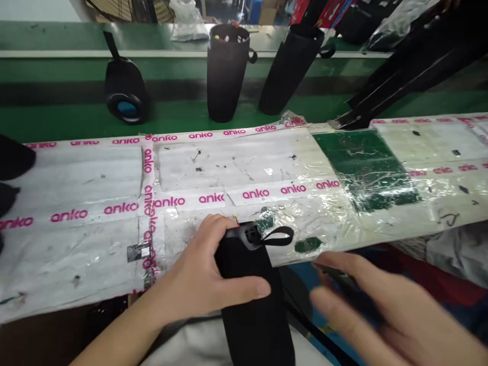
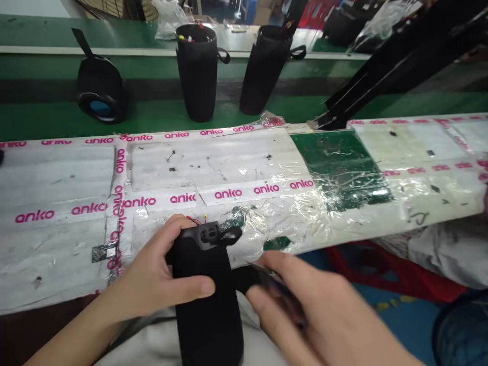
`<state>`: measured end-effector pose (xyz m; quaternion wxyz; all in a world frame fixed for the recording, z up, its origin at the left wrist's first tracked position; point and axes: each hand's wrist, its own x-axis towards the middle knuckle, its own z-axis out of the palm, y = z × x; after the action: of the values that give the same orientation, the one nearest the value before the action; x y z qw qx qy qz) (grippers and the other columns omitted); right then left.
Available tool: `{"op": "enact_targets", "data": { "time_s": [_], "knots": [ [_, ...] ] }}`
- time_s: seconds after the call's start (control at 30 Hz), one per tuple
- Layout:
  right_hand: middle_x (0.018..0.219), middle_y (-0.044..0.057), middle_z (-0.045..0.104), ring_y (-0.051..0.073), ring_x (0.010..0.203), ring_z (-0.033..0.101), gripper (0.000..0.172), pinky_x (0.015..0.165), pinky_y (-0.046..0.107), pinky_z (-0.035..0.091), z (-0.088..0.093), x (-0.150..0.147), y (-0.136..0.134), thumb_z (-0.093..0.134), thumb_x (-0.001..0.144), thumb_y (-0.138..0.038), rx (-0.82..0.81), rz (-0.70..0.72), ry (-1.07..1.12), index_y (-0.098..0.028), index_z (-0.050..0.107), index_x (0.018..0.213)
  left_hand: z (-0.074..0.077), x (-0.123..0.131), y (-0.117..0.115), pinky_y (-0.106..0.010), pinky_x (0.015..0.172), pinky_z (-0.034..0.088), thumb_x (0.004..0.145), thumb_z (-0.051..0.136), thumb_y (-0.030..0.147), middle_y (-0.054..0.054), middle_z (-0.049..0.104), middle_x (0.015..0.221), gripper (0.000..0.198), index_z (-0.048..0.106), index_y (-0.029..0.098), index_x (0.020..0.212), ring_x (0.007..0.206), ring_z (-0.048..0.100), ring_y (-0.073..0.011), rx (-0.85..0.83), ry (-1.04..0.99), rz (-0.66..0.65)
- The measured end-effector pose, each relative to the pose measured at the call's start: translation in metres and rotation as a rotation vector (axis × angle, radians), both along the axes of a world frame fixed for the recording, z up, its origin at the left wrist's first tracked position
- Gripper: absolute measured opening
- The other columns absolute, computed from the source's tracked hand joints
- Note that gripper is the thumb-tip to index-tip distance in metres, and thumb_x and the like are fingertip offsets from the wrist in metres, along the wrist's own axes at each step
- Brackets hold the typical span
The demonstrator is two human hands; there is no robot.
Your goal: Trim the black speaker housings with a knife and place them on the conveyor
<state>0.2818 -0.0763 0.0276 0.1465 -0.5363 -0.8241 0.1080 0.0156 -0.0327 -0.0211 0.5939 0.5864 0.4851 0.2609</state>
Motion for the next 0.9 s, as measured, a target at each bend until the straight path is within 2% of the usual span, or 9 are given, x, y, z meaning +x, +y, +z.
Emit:
{"op": "enact_targets", "data": {
  "time_s": [0.03,0.1,0.2,0.27,0.33,0.5,0.6,0.73,0.9],
  "knots": [
    [0.090,0.000,0.079,0.021,0.068,0.076,0.027,0.053,0.025,0.059,-0.005,-0.006,-0.010,0.064,0.103,-0.038,-0.106,-0.006,0.163,-0.030,0.059,0.129,0.003,0.006,-0.001,-0.053,0.102,0.053,0.076,0.096,0.052,-0.005,0.061,0.122,0.060,0.062,0.028,0.118,0.115,0.061,-0.0324,0.037,0.056,0.030],
    [0.100,0.001,0.080,0.023,0.076,0.078,0.041,0.058,0.026,0.063,-0.019,-0.020,-0.027,0.077,0.094,-0.037,-0.301,-0.137,0.354,-0.031,0.059,0.131,0.006,0.018,-0.002,-0.058,0.106,0.051,0.077,0.095,0.056,-0.007,0.059,0.126,0.067,0.059,0.028,0.126,0.121,0.058,-0.0351,0.121,0.116,0.055],
    [0.111,0.006,0.080,0.029,0.091,0.080,0.053,0.068,0.031,0.066,-0.042,-0.033,-0.042,0.086,0.086,-0.053,-0.350,-0.388,0.540,-0.029,0.065,0.128,0.005,0.022,0.000,-0.058,0.106,0.052,0.081,0.092,0.060,-0.008,0.056,0.130,0.076,0.053,0.032,0.140,0.123,0.057,-0.0346,0.202,0.075,-0.035],
    [0.119,0.010,0.080,0.032,0.100,0.080,0.062,0.075,0.035,0.068,-0.055,-0.031,-0.048,0.084,0.088,-0.062,-0.421,-0.533,0.694,-0.028,0.065,0.136,-0.001,0.018,0.001,-0.055,0.105,0.054,0.080,0.094,0.057,-0.007,0.055,0.128,0.076,0.052,0.035,0.140,0.122,0.056,-0.0333,0.249,0.038,-0.060],
    [0.123,0.012,0.079,0.032,0.101,0.080,0.062,0.076,0.035,0.068,-0.063,-0.022,-0.052,0.079,0.093,-0.062,-0.525,-0.604,0.832,-0.028,0.063,0.143,-0.008,0.012,0.001,-0.054,0.106,0.053,0.080,0.096,0.052,-0.007,0.056,0.127,0.070,0.055,0.034,0.134,0.123,0.055,-0.0332,0.308,0.023,-0.037],
    [0.114,0.011,0.080,0.032,0.096,0.080,0.064,0.081,0.041,0.068,-0.073,-0.002,-0.054,0.079,0.090,-0.069,-0.625,-0.532,0.945,-0.030,0.067,0.139,-0.018,0.015,0.000,-0.054,0.106,0.051,0.084,0.092,0.060,-0.007,0.062,0.127,0.060,0.061,0.032,0.127,0.124,0.054,-0.0347,0.306,0.003,-0.109],
    [0.127,0.014,0.078,0.034,0.106,0.079,0.058,0.084,0.043,0.068,-0.078,0.000,-0.053,0.072,0.096,-0.069,-0.632,-0.499,0.979,-0.032,0.066,0.141,-0.018,0.024,-0.002,-0.054,0.108,0.049,0.085,0.089,0.063,-0.007,0.060,0.129,0.059,0.060,0.032,0.125,0.125,0.055,-0.0345,0.260,-0.022,-0.111],
    [0.133,0.014,0.076,0.037,0.120,0.075,0.055,0.093,0.047,0.066,-0.085,0.003,-0.054,0.067,0.099,-0.065,-0.619,-0.457,1.017,-0.033,0.066,0.144,-0.019,0.035,-0.003,-0.051,0.099,0.052,0.085,0.088,0.065,-0.005,0.057,0.122,0.057,0.061,0.032,0.122,0.117,0.059,-0.0324,0.160,-0.027,-0.060],
    [0.144,0.016,0.071,0.035,0.132,0.070,0.053,0.104,0.048,0.061,-0.090,0.010,-0.057,0.064,0.104,-0.057,-0.576,-0.460,0.992,-0.031,0.060,0.150,-0.024,0.044,-0.003,-0.051,0.099,0.050,0.083,0.088,0.059,-0.003,0.054,0.115,0.055,0.057,0.030,0.118,0.112,0.059,-0.0306,0.186,-0.047,0.004]
  ]
}}
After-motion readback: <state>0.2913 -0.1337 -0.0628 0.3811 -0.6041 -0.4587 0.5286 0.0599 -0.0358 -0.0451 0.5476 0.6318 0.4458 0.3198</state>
